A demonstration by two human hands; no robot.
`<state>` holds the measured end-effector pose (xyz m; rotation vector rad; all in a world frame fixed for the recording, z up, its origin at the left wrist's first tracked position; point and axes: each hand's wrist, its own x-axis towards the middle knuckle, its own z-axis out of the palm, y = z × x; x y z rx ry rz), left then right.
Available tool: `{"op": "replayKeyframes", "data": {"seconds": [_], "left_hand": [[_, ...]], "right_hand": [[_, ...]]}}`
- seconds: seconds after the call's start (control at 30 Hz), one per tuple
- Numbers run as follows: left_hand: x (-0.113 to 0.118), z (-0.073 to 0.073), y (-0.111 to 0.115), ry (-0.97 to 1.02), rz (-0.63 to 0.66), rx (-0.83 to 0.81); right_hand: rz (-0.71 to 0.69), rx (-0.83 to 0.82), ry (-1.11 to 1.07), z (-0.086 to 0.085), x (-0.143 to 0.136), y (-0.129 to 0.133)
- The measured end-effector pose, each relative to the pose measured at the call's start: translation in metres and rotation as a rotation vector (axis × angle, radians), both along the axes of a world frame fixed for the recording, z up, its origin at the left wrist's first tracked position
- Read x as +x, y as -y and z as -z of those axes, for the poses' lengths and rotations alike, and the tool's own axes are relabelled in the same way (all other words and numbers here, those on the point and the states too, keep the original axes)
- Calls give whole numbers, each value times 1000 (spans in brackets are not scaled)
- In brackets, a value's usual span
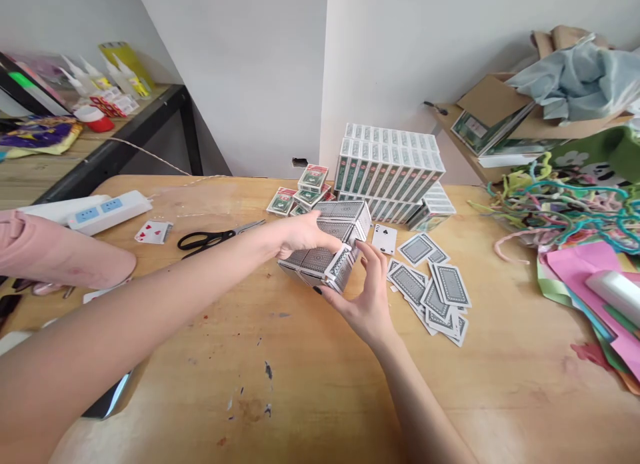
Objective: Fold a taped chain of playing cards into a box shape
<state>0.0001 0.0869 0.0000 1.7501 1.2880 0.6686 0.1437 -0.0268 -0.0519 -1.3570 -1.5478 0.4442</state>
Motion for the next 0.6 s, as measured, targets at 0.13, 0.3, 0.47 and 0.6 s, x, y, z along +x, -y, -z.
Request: {"op": "replayKeyframes", "data": {"seconds": [0.13, 0.3, 0.47, 0.6], "left_hand": [[0, -16, 5, 130, 144, -462], [1, -10, 16, 226, 75, -546], [0, 5, 46, 246, -106, -223], [-7, 13, 69, 300, 29, 177]], "right_hand": [[73, -140, -370, 14, -2, 2], [-53, -298, -694, 15, -2, 1], [-73, -244, -809, 10, 3, -7], [-144, -227, -811, 0, 11, -9]]}}
